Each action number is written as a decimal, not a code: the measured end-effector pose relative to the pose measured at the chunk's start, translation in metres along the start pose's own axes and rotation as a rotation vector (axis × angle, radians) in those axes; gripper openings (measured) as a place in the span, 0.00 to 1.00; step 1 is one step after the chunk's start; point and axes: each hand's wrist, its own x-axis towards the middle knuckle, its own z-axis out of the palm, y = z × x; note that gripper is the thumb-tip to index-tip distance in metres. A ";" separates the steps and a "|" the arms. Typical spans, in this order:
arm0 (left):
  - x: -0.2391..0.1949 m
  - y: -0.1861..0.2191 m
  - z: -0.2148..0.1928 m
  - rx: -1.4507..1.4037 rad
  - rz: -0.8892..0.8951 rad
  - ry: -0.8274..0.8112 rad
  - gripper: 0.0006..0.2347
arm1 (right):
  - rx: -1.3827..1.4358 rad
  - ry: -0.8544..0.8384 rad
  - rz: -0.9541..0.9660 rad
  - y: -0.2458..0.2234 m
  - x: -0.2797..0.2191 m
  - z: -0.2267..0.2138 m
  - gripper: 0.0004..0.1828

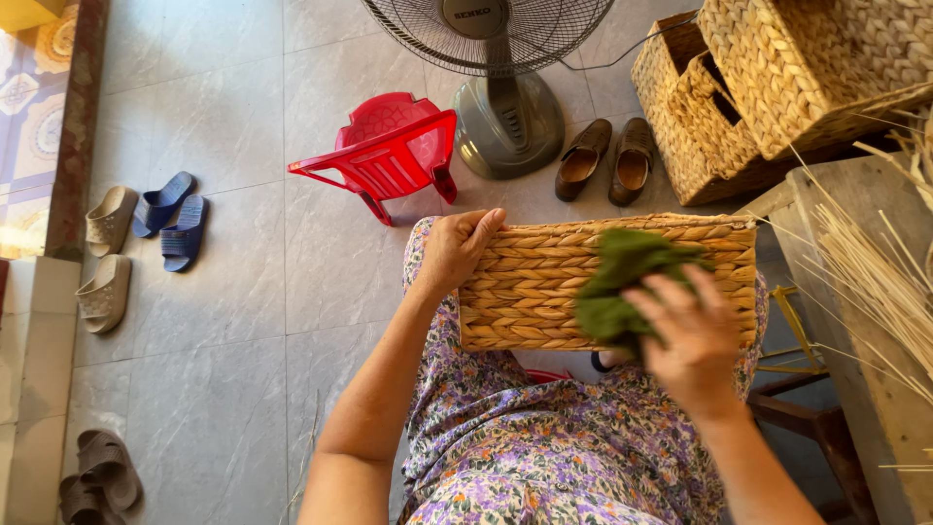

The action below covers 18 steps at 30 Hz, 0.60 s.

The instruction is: The person wipes the exterior and interior surfaces of a woven basket using a green cloth. They rotate the basket to reach all sides and the inside, then briefly use shears to trim a loose strand before resuming wiping.

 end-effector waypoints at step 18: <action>0.005 -0.015 0.003 -0.107 -0.025 -0.021 0.16 | 0.383 -0.119 -0.170 -0.126 0.049 0.028 0.30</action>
